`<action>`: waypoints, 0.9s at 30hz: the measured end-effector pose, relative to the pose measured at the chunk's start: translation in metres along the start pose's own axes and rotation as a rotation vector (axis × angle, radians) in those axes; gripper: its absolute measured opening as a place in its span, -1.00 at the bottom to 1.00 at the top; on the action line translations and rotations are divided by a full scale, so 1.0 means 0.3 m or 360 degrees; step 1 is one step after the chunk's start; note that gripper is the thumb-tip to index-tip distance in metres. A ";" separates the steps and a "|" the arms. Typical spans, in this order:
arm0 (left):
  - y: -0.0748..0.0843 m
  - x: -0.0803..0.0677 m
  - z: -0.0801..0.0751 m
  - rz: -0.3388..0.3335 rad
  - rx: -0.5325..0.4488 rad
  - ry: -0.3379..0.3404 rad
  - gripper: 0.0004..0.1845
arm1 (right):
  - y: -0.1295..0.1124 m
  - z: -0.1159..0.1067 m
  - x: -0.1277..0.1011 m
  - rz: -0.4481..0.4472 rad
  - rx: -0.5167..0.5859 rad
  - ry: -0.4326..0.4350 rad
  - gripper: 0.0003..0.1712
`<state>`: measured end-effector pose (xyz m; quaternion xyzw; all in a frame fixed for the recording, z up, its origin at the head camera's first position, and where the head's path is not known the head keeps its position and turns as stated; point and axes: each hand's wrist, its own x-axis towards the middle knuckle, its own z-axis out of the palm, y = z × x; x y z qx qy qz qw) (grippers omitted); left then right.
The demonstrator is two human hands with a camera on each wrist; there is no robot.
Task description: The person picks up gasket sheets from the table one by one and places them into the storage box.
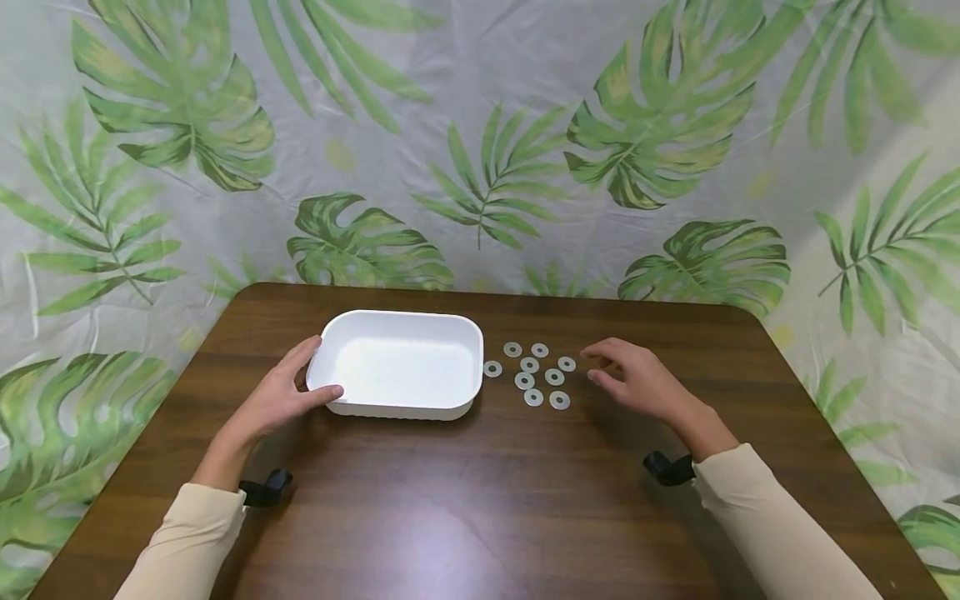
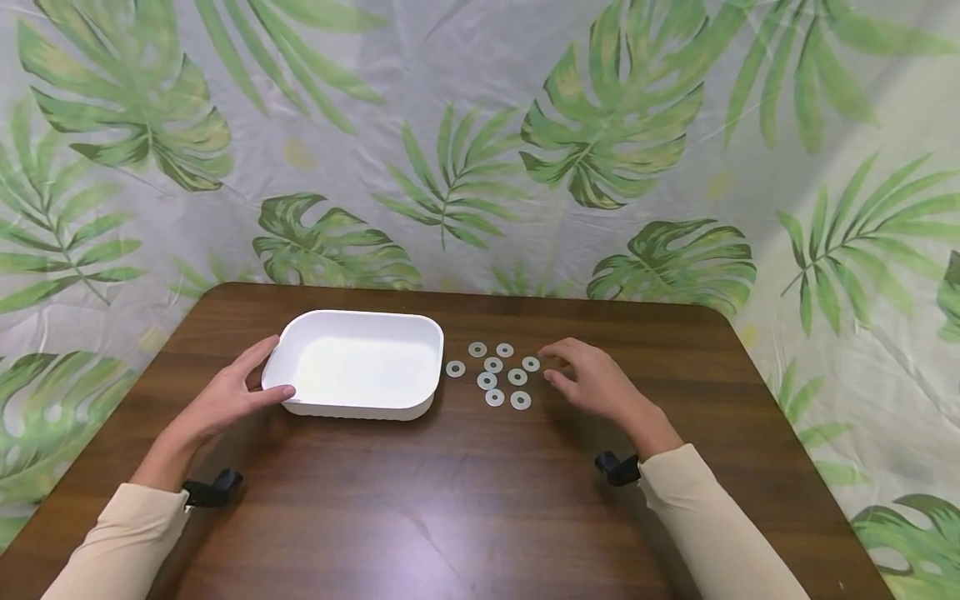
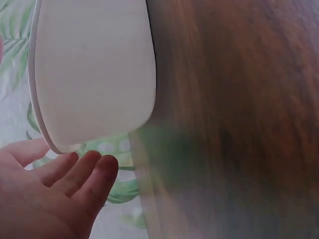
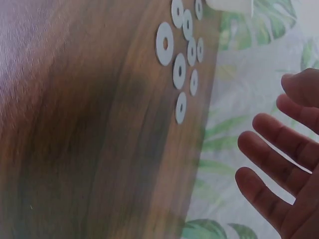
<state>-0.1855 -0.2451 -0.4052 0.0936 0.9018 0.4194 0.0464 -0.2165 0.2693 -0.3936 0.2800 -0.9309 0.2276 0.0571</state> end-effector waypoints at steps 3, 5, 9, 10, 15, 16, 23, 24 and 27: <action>-0.010 -0.006 0.002 -0.0011 0.0025 -0.0018 0.11 | 0.015 -0.006 0.006 0.0049 0.0055 -0.0010 -0.65; -0.013 -0.009 0.003 -0.0023 0.0056 -0.0021 0.12 | 0.024 -0.011 0.012 0.0079 0.0090 -0.0014 -0.65; -0.019 -0.012 0.007 -0.0072 0.0042 0.0002 0.07 | 0.039 -0.015 0.023 0.0138 0.0136 -0.0037 -0.64; -0.020 -0.013 0.008 -0.0080 0.0032 0.0012 0.06 | 0.044 -0.014 0.026 0.0153 0.0145 -0.0047 -0.64; -0.024 -0.005 0.021 -0.0045 0.0025 0.0067 0.06 | 0.069 -0.003 0.035 0.0240 0.0193 -0.0101 -0.61; -0.023 -0.004 0.022 -0.0033 0.0038 0.0070 0.06 | 0.075 0.001 0.037 0.0261 0.0210 -0.0115 -0.61; -0.019 -0.004 0.022 -0.0069 0.0136 0.0009 0.07 | 0.112 0.034 0.068 0.0411 0.0331 -0.0206 -0.59; -0.018 -0.003 0.021 -0.0083 0.0140 0.0002 0.08 | 0.116 0.040 0.074 0.0421 0.0345 -0.0213 -0.59; -0.019 -0.004 0.020 -0.0106 0.0142 -0.0012 0.09 | 0.130 0.058 0.095 0.0454 0.0373 -0.0227 -0.59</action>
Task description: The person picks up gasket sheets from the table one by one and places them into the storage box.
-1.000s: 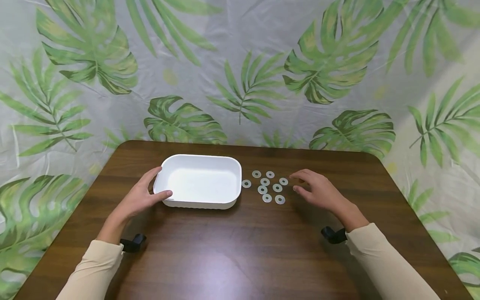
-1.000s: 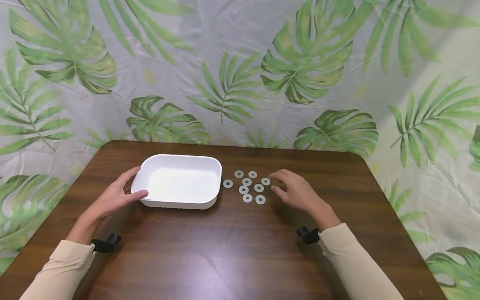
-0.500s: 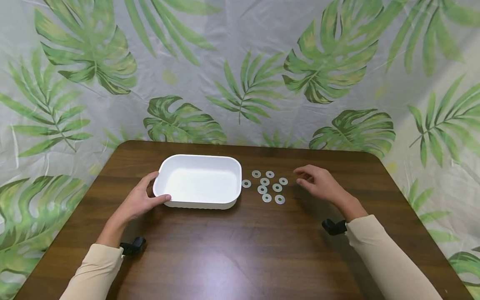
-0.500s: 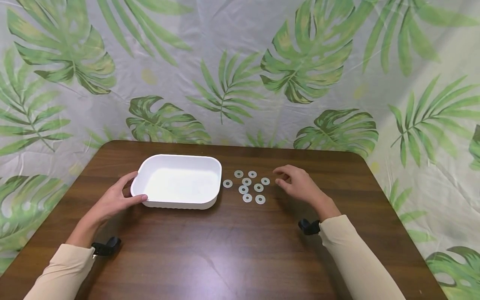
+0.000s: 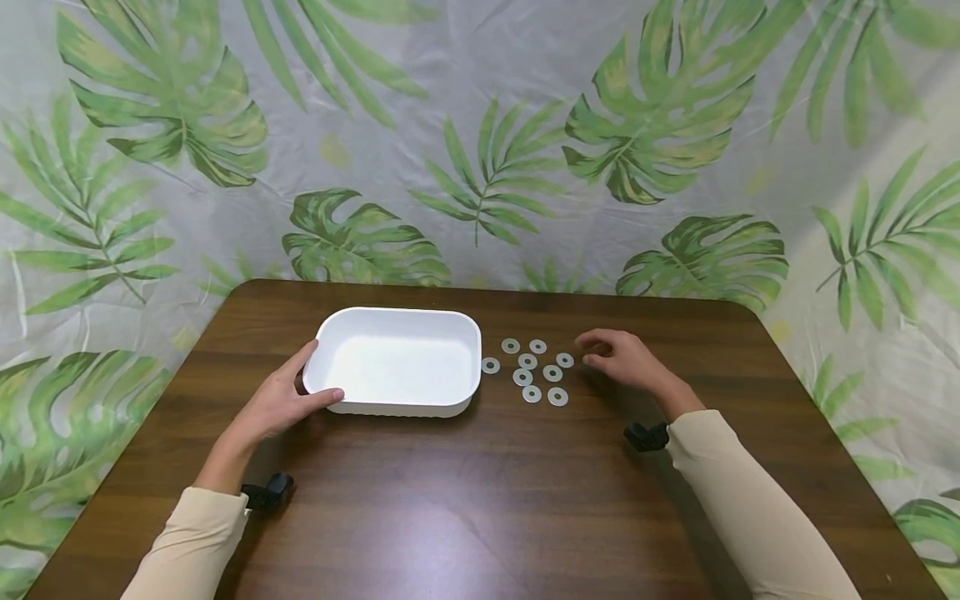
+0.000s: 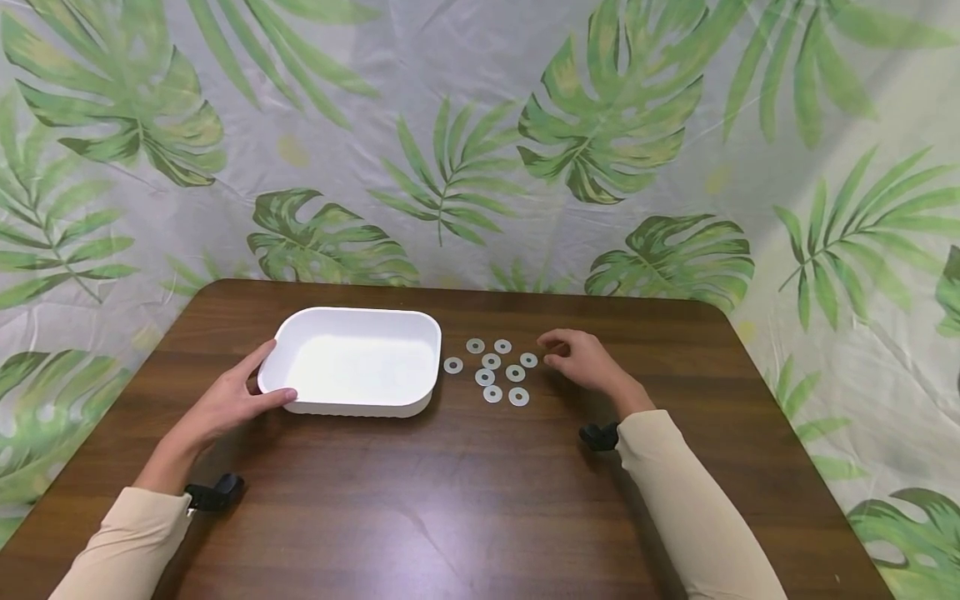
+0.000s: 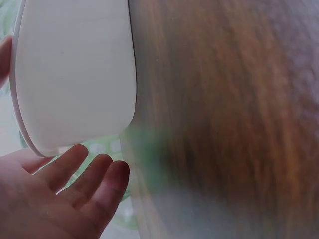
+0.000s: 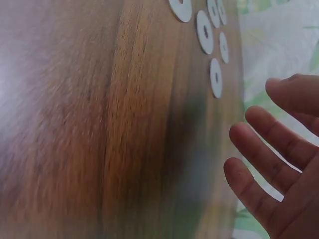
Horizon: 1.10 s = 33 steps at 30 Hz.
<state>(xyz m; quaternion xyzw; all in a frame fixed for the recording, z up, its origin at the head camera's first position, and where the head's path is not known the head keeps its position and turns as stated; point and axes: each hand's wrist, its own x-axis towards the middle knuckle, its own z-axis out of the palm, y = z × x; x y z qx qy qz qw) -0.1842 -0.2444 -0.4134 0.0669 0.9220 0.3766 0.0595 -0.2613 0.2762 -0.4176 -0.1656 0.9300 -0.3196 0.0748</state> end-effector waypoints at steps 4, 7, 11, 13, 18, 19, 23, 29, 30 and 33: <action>0.000 0.001 0.001 0.0004 -0.0014 0.0004 0.09 | 0.009 0.013 0.038 -0.0024 0.0018 -0.0007 -0.60; 0.000 0.005 0.004 0.0012 -0.0030 0.0016 0.09 | 0.018 0.024 0.061 -0.0026 0.0022 -0.0012 -0.59; -0.001 0.006 0.005 0.0014 -0.0072 0.0025 0.09 | 0.029 0.044 0.085 -0.0023 -0.0047 -0.0055 -0.59; -0.001 0.004 0.005 0.0009 -0.0094 0.0022 0.09 | 0.031 0.056 0.093 -0.0043 -0.0114 -0.0086 -0.59; -0.002 0.002 0.006 -0.0005 -0.0113 0.0006 0.10 | 0.030 0.074 0.107 -0.0045 -0.0196 -0.0102 -0.60; -0.002 0.001 0.006 -0.0009 -0.0114 0.0005 0.11 | 0.028 0.076 0.110 -0.0041 -0.0200 -0.0094 -0.62; -0.002 -0.006 0.005 -0.0049 -0.0145 0.0007 0.12 | 0.013 0.077 0.120 -0.0075 -0.0253 -0.0094 -0.71; -0.002 -0.004 0.008 -0.0107 -0.0200 0.0013 0.13 | 0.000 0.068 0.133 -0.0077 -0.0333 -0.0199 -0.77; -0.003 -0.002 0.009 -0.0106 -0.0208 0.0011 0.12 | 0.000 0.066 0.136 -0.0071 -0.0343 -0.0215 -0.77; -0.004 0.003 0.013 -0.0102 -0.0234 0.0001 0.12 | 0.001 0.063 0.143 -0.0047 -0.0364 -0.0251 -0.76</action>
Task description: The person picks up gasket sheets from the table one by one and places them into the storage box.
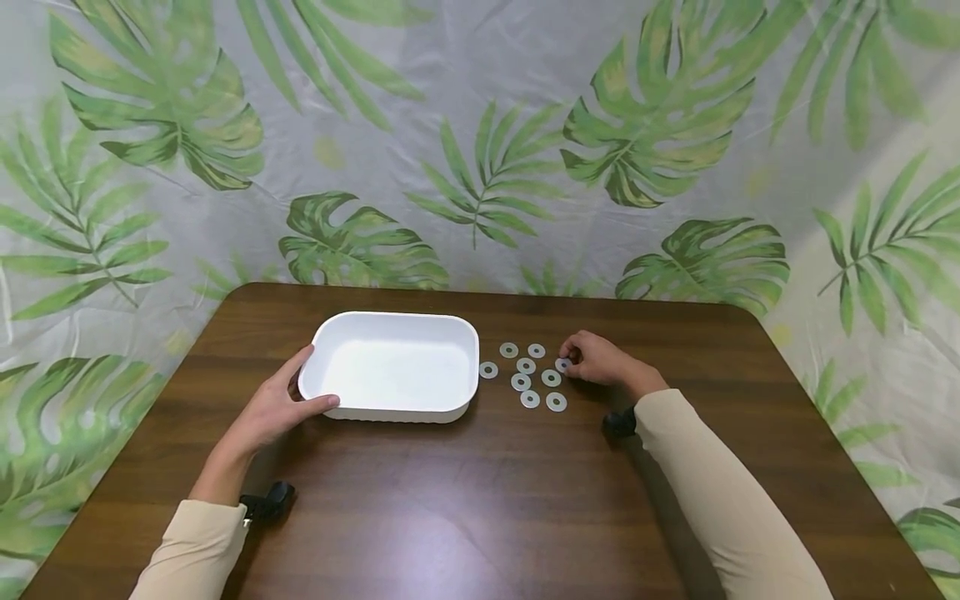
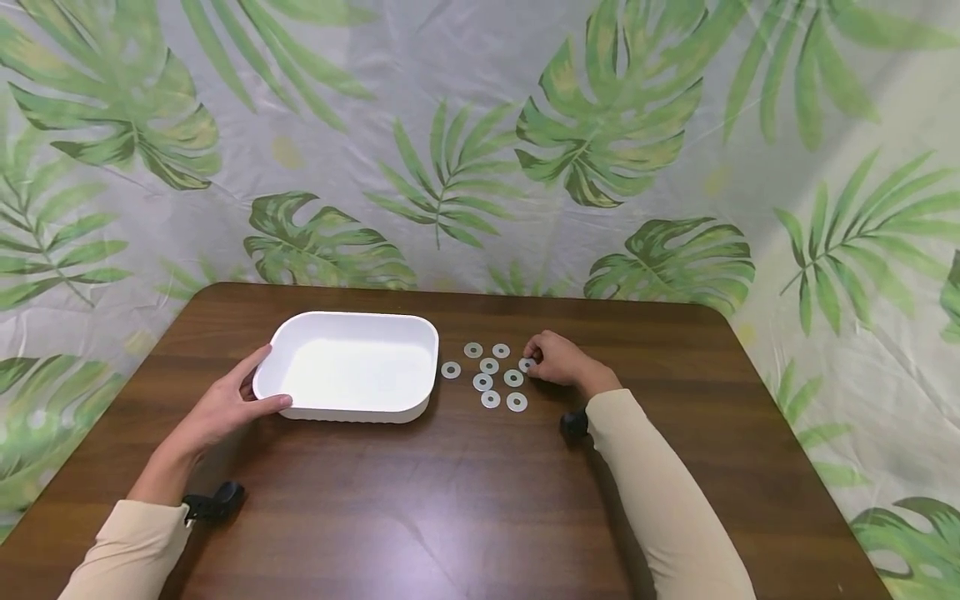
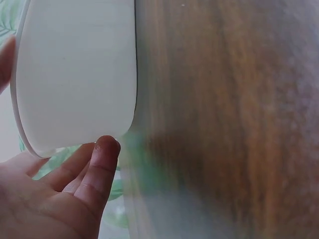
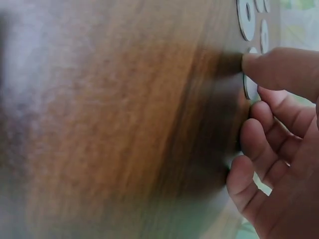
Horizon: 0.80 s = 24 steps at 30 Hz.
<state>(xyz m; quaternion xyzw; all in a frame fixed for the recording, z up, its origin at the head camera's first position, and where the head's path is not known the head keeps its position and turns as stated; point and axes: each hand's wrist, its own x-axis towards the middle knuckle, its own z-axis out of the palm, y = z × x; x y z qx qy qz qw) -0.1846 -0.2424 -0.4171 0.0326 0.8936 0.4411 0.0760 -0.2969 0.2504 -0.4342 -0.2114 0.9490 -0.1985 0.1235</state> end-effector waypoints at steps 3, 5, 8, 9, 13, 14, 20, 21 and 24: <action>-0.001 0.001 0.001 0.0001 -0.0003 -0.0004 0.12 | 0.003 0.006 0.000 0.0043 0.0029 0.0010 -0.76; 0.001 0.002 0.001 0.0006 0.0002 -0.0006 0.11 | 0.006 0.010 -0.004 0.0061 0.0076 0.0044 -0.76; 0.007 0.004 0.000 0.0018 0.0001 -0.0016 0.11 | 0.013 0.016 -0.019 0.0065 0.0180 0.0107 -0.74; 0.010 0.004 0.000 0.0019 -0.0004 -0.0018 0.11 | 0.017 0.018 -0.024 0.0054 0.0210 0.0122 -0.73; 0.012 0.004 0.001 0.0012 -0.0036 -0.0023 0.12 | 0.036 0.023 -0.041 0.0008 0.0324 0.0129 -0.63; 0.011 0.003 0.001 0.0008 -0.0044 -0.0022 0.12 | 0.040 0.023 -0.043 0.0002 0.0341 0.0120 -0.61; 0.008 -0.001 -0.001 -0.0009 -0.0083 -0.0028 0.12 | 0.050 0.022 -0.046 0.0020 0.0378 0.0080 -0.58; 0.008 -0.002 -0.002 -0.0011 -0.0089 -0.0031 0.12 | 0.051 0.022 -0.045 0.0019 0.0376 0.0082 -0.59; 0.009 -0.002 0.000 -0.0018 -0.0091 -0.0035 0.12 | 0.051 0.023 -0.044 0.0023 0.0372 0.0078 -0.59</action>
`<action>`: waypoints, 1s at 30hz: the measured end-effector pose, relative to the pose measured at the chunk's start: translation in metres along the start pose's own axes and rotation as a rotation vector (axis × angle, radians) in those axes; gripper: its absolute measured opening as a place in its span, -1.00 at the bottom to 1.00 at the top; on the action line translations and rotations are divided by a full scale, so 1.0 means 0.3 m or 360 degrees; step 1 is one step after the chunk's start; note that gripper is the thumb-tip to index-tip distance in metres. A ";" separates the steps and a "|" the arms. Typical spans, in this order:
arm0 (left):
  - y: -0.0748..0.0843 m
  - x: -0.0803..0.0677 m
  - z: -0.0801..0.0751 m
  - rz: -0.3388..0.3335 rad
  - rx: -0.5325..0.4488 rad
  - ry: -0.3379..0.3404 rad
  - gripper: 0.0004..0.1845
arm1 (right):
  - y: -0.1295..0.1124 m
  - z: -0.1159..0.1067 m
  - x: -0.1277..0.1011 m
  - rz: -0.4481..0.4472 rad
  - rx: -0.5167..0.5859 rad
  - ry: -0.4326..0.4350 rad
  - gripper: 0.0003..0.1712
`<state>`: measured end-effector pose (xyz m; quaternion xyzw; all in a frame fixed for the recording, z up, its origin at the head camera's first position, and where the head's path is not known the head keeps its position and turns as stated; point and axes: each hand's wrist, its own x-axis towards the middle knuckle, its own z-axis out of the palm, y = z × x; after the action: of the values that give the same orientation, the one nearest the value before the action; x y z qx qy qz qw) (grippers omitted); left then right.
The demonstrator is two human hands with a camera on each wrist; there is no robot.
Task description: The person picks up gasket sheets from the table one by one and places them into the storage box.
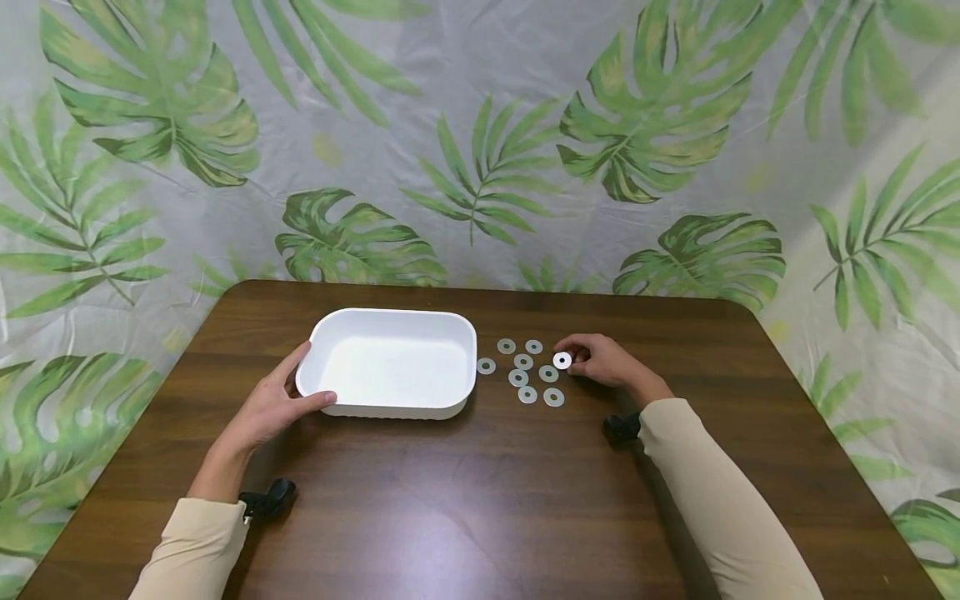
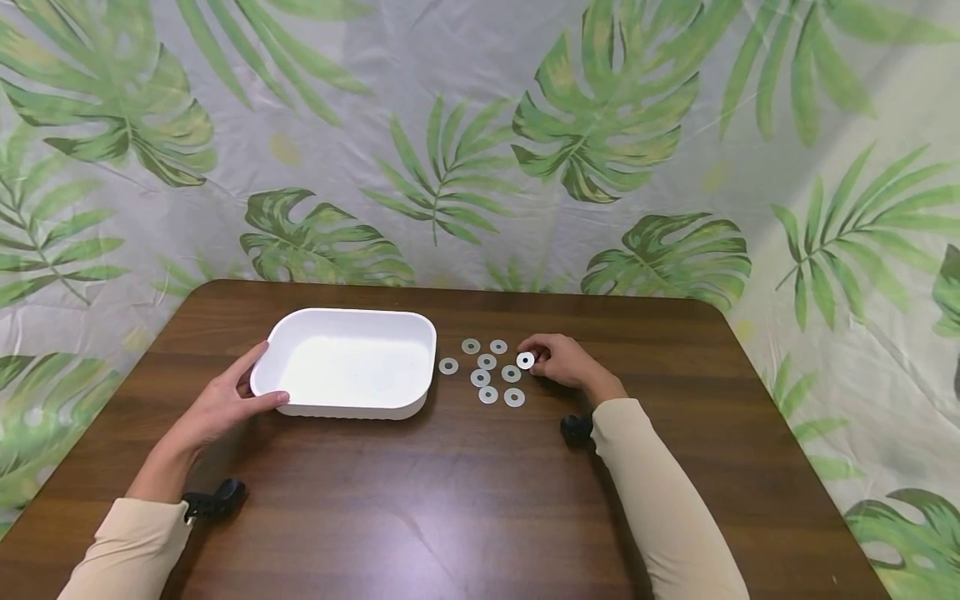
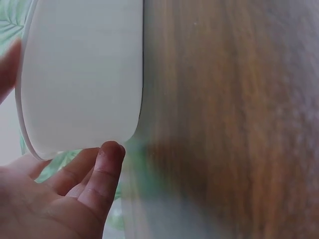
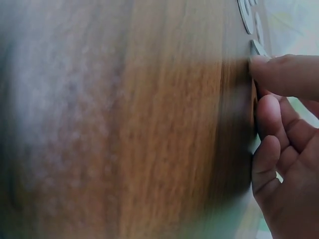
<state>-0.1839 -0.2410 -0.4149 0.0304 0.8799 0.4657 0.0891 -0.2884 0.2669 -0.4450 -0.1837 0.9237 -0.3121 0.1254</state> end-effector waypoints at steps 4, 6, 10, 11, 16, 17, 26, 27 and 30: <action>0.002 0.004 0.001 0.0006 0.0031 0.0001 0.11 | -0.006 -0.001 -0.001 -0.0010 -0.0005 -0.0006 -0.59; 0.003 0.006 0.002 0.0012 0.0038 -0.0001 0.12 | -0.009 -0.001 -0.002 -0.0018 -0.0006 -0.0004 -0.60; 0.003 0.008 0.003 0.0020 0.0031 -0.0006 0.12 | -0.010 -0.001 -0.004 -0.0019 -0.0016 0.0018 -0.62; 0.002 0.007 0.003 0.0020 0.0028 -0.0008 0.12 | -0.009 0.001 -0.003 -0.0009 -0.0015 0.0026 -0.62; -0.007 0.003 -0.001 0.0004 0.0005 -0.0024 0.12 | -0.011 0.009 0.007 0.0025 -0.0014 0.0036 -0.62; -0.009 0.001 -0.001 -0.0002 -0.0004 -0.0024 0.12 | -0.012 0.011 0.009 0.0037 -0.0006 0.0038 -0.62; -0.001 -0.005 0.007 -0.0005 -0.0022 -0.0016 0.13 | -0.017 -0.003 0.011 0.0071 0.0163 0.0050 -0.61; 0.002 -0.005 0.007 0.0000 -0.0019 -0.0017 0.13 | -0.021 -0.008 0.011 0.0078 0.0200 0.0063 -0.60; 0.011 -0.004 0.008 0.0010 -0.0017 -0.0022 0.13 | -0.040 -0.025 0.016 0.0068 0.0279 0.0094 -0.60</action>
<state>-0.1823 -0.2373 -0.4135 0.0359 0.8767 0.4704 0.0940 -0.2924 0.2600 -0.4323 -0.1429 0.8998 -0.3942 0.1205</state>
